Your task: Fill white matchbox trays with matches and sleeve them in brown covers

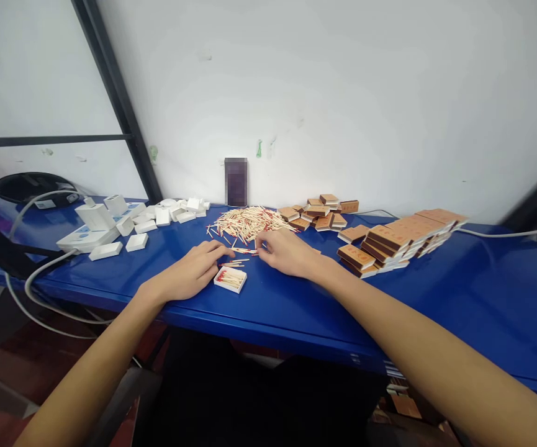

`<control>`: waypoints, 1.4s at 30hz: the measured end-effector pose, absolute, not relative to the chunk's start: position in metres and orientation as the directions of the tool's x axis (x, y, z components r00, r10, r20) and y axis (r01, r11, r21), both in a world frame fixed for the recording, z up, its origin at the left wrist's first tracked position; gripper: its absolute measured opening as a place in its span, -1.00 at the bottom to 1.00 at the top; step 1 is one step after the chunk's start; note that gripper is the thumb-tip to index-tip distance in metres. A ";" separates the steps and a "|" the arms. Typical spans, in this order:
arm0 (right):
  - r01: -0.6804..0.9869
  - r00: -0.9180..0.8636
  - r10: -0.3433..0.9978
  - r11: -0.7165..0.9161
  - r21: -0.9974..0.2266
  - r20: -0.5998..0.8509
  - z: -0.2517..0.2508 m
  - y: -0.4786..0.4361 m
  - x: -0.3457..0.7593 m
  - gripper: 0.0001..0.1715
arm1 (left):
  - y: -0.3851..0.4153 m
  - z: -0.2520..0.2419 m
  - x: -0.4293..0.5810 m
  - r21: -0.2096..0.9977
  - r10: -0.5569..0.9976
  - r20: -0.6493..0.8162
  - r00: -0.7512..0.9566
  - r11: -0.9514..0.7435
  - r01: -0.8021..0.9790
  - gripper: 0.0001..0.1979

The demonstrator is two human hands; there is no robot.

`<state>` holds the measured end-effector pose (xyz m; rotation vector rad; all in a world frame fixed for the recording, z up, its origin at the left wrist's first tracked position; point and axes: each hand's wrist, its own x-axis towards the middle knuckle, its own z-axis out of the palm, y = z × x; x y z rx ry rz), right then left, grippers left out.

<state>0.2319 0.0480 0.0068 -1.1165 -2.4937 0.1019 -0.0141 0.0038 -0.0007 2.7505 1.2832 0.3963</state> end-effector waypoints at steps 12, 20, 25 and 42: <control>0.744 -0.625 0.730 0.664 -0.072 0.277 0.004 0.053 0.239 -0.89 | -0.006 0.008 -0.011 0.277 0.702 0.329 0.632 -0.711 0.646 -0.65; 0.729 -0.647 0.734 0.675 -0.116 0.204 0.008 0.055 0.246 -0.91 | -0.012 0.013 -0.007 0.232 0.663 0.301 0.686 -0.748 0.622 -0.80; 0.757 -0.623 0.763 0.643 -0.113 0.171 0.011 0.052 0.246 -0.92 | -0.011 0.012 -0.008 0.245 0.665 0.299 0.684 -0.747 0.618 -0.78; 0.723 -0.610 0.730 0.672 -0.160 0.308 -0.003 0.055 0.233 -0.87 | -0.009 0.009 -0.010 0.251 0.723 0.226 0.653 -0.691 0.678 -0.57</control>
